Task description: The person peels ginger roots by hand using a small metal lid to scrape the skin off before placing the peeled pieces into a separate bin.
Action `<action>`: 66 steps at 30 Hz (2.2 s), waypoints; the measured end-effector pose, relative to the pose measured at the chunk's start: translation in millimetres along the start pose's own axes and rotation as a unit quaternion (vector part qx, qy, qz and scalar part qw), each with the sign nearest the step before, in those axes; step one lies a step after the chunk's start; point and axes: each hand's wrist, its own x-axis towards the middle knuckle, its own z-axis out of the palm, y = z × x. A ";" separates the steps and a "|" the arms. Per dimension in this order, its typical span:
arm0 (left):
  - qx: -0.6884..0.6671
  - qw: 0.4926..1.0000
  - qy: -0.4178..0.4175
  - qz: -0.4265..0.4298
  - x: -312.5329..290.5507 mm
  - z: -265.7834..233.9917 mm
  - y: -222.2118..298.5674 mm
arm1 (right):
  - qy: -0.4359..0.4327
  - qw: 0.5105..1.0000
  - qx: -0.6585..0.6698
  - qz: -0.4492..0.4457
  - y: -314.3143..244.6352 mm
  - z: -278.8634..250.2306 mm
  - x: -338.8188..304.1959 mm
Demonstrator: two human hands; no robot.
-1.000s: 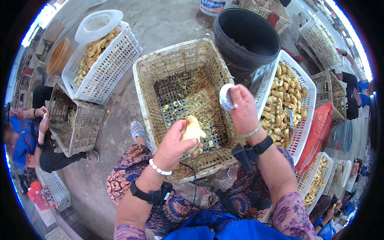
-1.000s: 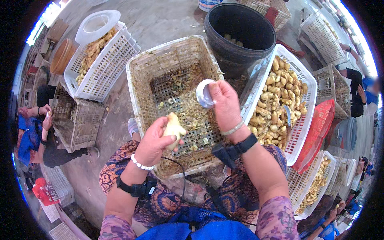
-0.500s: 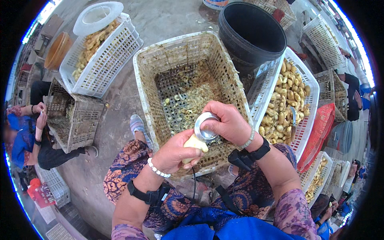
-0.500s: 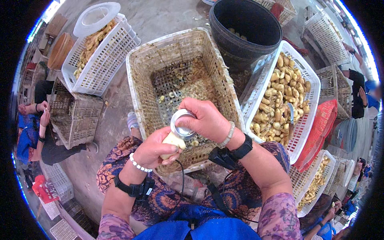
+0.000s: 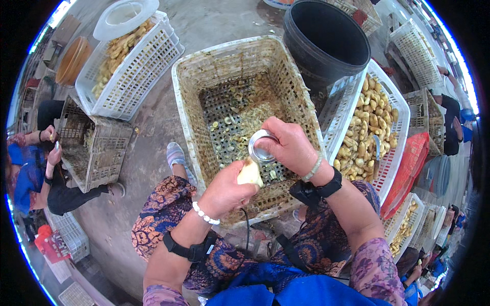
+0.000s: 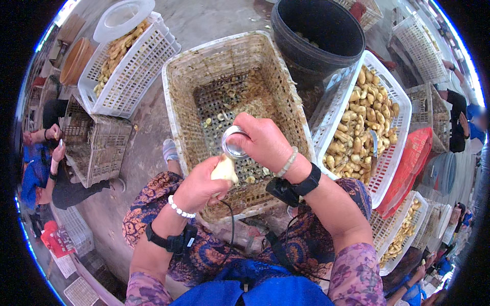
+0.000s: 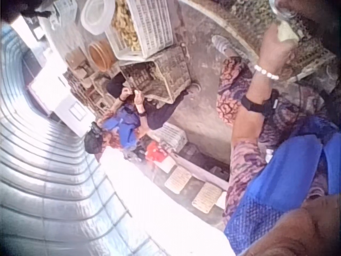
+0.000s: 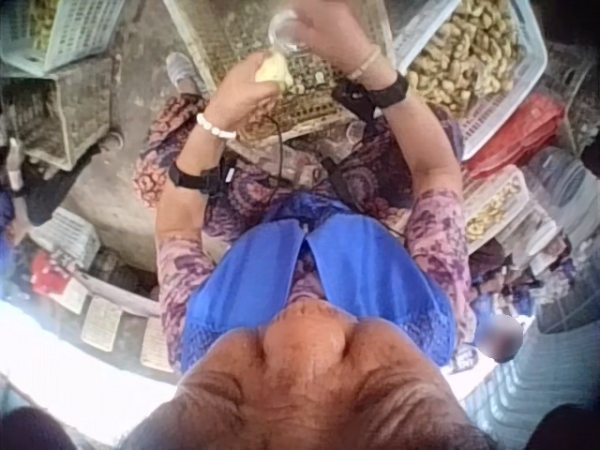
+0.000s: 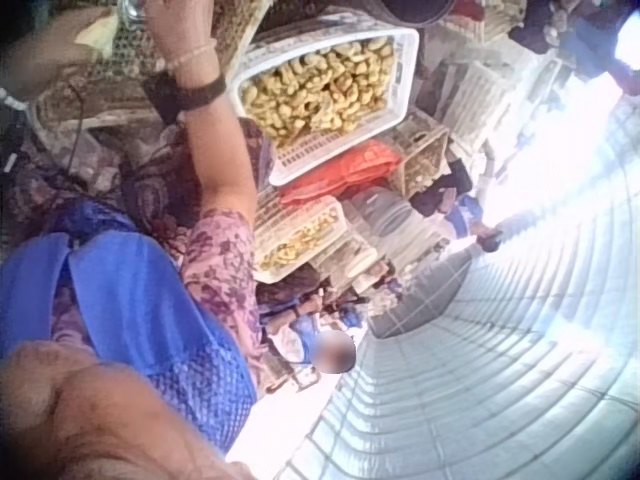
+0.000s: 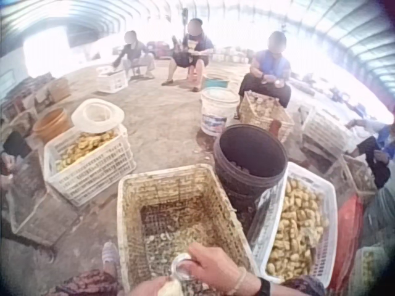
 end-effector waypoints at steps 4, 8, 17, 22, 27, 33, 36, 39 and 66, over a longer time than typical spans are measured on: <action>0.013 1.000 0.007 -0.005 -0.8 0.1 0.9 | 0.063 0.998 -0.003 0.029 9.5 2.5 4.4; 0.006 1.000 -0.007 -0.024 -5.2 -0.4 -9.3 | 0.082 0.994 -0.038 0.057 22.5 -18.9 13.8; -0.037 0.998 -0.028 -0.030 -6.4 -1.6 -4.5 | 0.112 0.992 -0.002 0.051 16.5 -13.7 11.3; 0.211 0.973 0.092 0.029 5.5 -5.8 -20.0 | -0.026 0.998 -0.053 -0.013 1.1 16.1 -11.9; 0.339 0.919 0.165 0.118 17.2 -10.6 -27.7 | 0.036 0.994 -0.099 0.000 5.4 14.9 -5.1; 0.374 0.921 0.101 0.040 1.9 -4.1 -19.8 | 0.176 0.972 -0.137 0.071 25.9 -24.7 10.9; 0.378 0.918 0.116 0.022 8.3 -4.5 -25.1 | 0.078 0.991 -0.103 0.023 2.5 -5.0 -6.1; 0.398 0.910 0.110 0.035 6.4 1.6 -15.1 | -0.001 0.987 -0.159 -0.033 2.3 20.8 -20.8; -0.101 0.994 -0.017 0.037 0.0 -6.2 -11.5 | -0.036 0.907 0.349 0.233 12.2 25.2 -14.7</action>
